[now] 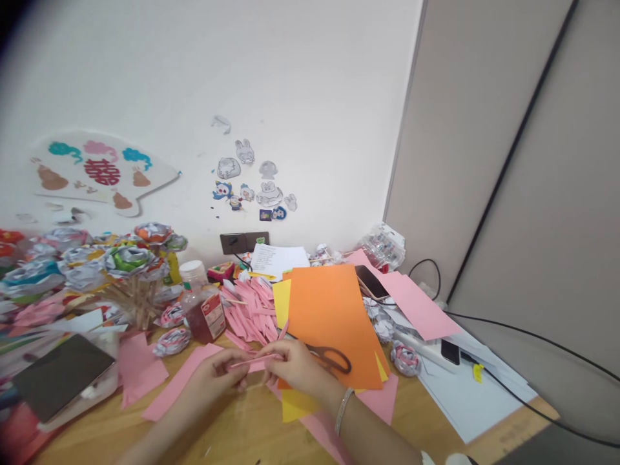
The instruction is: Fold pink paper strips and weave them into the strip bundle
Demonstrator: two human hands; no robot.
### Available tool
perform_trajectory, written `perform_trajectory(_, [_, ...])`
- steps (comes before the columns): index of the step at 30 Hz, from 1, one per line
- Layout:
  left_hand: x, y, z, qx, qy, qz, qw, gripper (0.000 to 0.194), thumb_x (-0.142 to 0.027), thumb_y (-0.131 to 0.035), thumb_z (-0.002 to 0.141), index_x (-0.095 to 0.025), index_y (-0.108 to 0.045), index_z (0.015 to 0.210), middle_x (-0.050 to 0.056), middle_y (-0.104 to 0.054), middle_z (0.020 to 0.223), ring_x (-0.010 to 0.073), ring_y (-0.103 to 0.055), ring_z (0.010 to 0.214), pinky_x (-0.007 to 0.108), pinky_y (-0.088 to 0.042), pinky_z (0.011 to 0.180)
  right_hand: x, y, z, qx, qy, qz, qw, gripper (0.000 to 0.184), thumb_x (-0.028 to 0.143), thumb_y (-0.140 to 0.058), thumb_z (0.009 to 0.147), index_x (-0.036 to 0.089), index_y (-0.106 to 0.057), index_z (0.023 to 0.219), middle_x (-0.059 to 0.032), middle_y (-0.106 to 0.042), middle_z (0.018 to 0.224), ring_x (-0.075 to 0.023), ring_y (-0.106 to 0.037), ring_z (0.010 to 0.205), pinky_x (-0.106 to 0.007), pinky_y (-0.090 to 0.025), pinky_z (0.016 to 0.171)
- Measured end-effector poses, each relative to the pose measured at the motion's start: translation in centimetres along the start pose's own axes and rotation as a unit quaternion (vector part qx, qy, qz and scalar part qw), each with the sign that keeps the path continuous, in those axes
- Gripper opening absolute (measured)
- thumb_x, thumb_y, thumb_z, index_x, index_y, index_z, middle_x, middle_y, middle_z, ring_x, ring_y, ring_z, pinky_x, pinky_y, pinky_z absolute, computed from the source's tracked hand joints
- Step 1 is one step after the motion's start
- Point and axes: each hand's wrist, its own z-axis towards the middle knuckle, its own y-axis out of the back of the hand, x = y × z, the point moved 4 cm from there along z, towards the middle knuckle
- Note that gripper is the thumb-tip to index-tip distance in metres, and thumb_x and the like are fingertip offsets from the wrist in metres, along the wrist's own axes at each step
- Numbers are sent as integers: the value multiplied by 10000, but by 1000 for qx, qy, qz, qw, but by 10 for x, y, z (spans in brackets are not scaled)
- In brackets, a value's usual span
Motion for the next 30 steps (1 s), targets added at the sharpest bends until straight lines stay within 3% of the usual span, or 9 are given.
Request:
perform_trajectory(7, [0, -1, -6, 34, 78, -144, 986, 170, -244, -683, 566, -147, -611, 685, -14, -652, 504, 106, -569, 497, 195, -430, 509, 6, 1, 1, 11, 14, 33, 999, 328, 373, -581, 710, 115, -630, 906, -27, -593, 637, -102, -541, 564, -246, -429, 590])
perform_trajectory(12, [3, -1, -7, 53, 134, -159, 977, 208, -216, -751, 477, -128, -648, 634, 23, -675, 577, 140, -608, 610, 243, -472, 643, 7, 1, -2, 19, -11, 13, 1000, 357, 390, -622, 668, 120, -642, 901, -34, -599, 652, -105, -540, 573, -240, -431, 588])
perform_trajectory(16, [3, -2, -6, 55, 119, -141, 981, 240, -299, -734, 513, -110, -655, 638, 47, -671, 604, 150, -605, 616, 242, -463, 616, 11, 2, -3, -3, 8, -36, 999, 338, 416, -612, 668, 128, -659, 840, -38, -605, 677, -112, -541, 583, -235, -431, 579])
perform_trajectory(23, [9, 1, 1, -12, 69, -46, 996, 287, -306, -732, 467, -136, -605, 660, -11, -637, 468, 143, -570, 475, 227, -417, 482, 11, 0, -3, -44, 20, -116, 992, 335, 404, -599, 676, 160, -623, 904, -40, -610, 807, -139, -560, 700, -222, -423, 591])
perform_trajectory(27, [9, 3, 2, -48, 58, -50, 996, 343, -366, -714, 478, -141, -600, 710, -35, -605, 436, 120, -526, 405, 207, -372, 427, 6, -3, -1, -47, 5, -75, 996, 343, 432, -591, 676, 130, -605, 840, -26, -592, 701, -136, -569, 633, -236, -429, 577])
perform_trajectory(30, [1, 6, 0, -53, 54, -50, 996, 325, -425, -688, 498, -140, -608, 630, -41, -588, 419, 96, -488, 379, 190, -336, 408, 5, -3, 1, -45, 4, -5, 999, 386, 446, -609, 653, 116, -572, 849, -10, -574, 650, -124, -571, 585, -253, -440, 588])
